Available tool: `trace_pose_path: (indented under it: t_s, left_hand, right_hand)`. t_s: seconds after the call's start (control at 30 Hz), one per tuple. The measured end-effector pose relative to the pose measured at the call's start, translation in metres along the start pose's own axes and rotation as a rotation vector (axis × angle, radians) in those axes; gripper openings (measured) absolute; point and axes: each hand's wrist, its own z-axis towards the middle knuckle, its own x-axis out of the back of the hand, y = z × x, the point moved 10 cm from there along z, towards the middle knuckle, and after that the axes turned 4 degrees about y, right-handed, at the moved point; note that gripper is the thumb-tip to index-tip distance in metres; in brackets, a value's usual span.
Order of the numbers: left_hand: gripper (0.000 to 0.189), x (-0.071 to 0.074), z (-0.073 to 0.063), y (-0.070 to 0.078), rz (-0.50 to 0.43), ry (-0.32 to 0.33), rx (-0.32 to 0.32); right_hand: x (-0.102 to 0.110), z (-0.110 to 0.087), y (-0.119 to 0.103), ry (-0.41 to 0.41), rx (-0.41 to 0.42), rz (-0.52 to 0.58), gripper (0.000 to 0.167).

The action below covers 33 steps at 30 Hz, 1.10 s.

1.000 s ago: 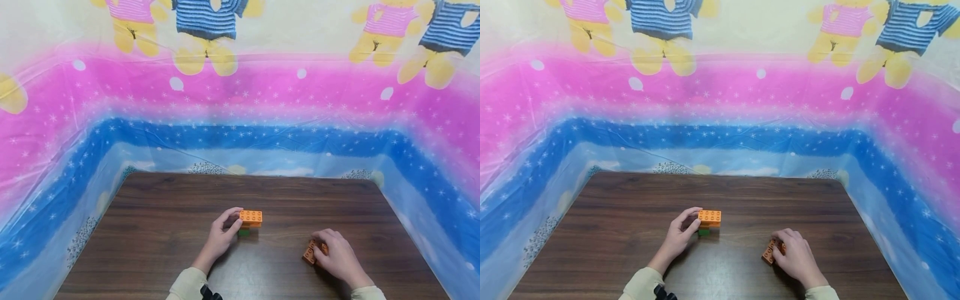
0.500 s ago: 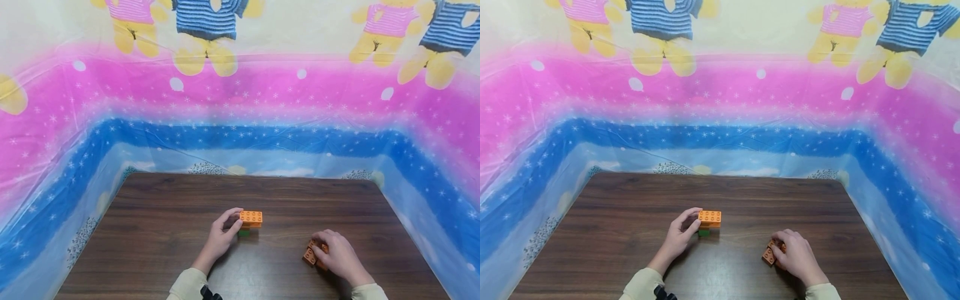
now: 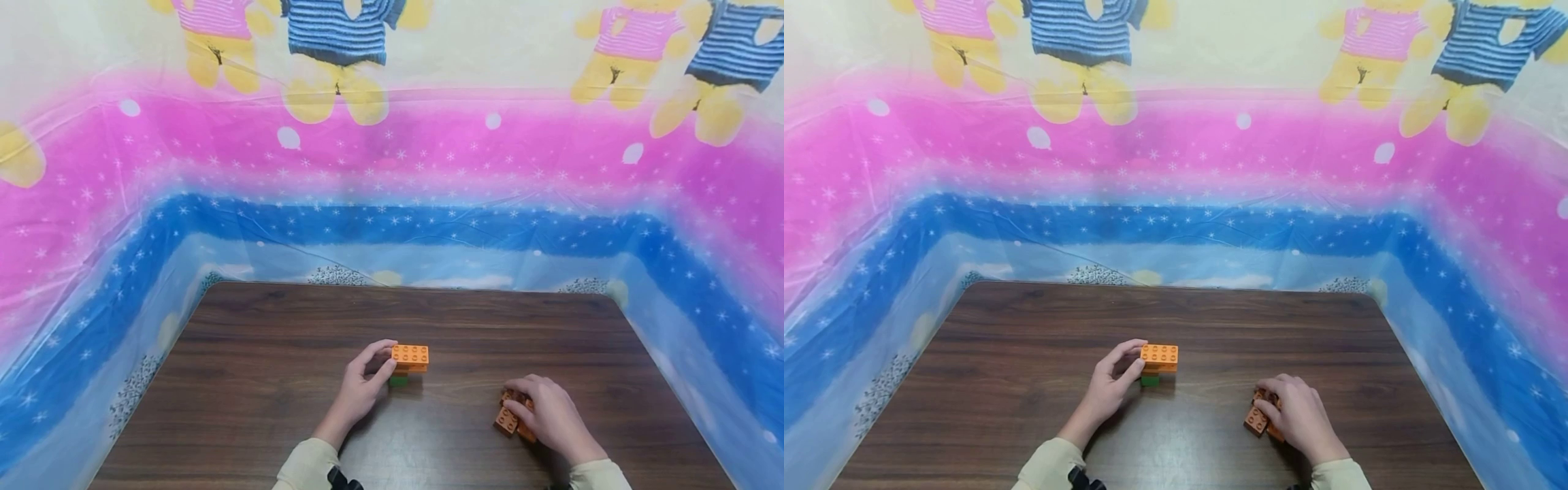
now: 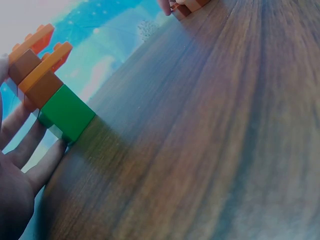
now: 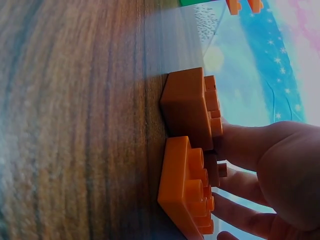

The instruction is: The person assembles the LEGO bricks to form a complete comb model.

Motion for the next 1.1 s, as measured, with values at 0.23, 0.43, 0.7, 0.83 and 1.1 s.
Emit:
trace_pose_path:
  t_s: [0.23, 0.43, 0.7, 0.83, 1.1]
  left_hand:
    - [0.031, 0.000, 0.000, 0.002, -0.011, -0.006, 0.001]
    - [0.033, 0.000, 0.000, -0.001, -0.010, 0.003, 0.008]
    - [0.033, 0.000, 0.000, -0.001, -0.008, 0.004, 0.005]
    - [0.032, 0.000, -0.001, -0.001, -0.014, -0.002, 0.004]
    - [0.033, 0.001, 0.000, 0.001, 0.005, 0.010, 0.015]
  right_hand:
    - [-0.002, 0.000, 0.000, 0.013, 0.013, -0.020, 0.034]
    - [-0.005, 0.000, 0.005, -0.012, -0.027, -0.039, 0.039]
    - [-0.007, 0.002, 0.011, -0.026, -0.075, -0.029, 0.038]
    - [-0.007, 0.004, 0.012, -0.036, -0.087, -0.002, 0.036]
    - [-0.005, 0.004, 0.013, -0.026, -0.129, 0.068, 0.038]
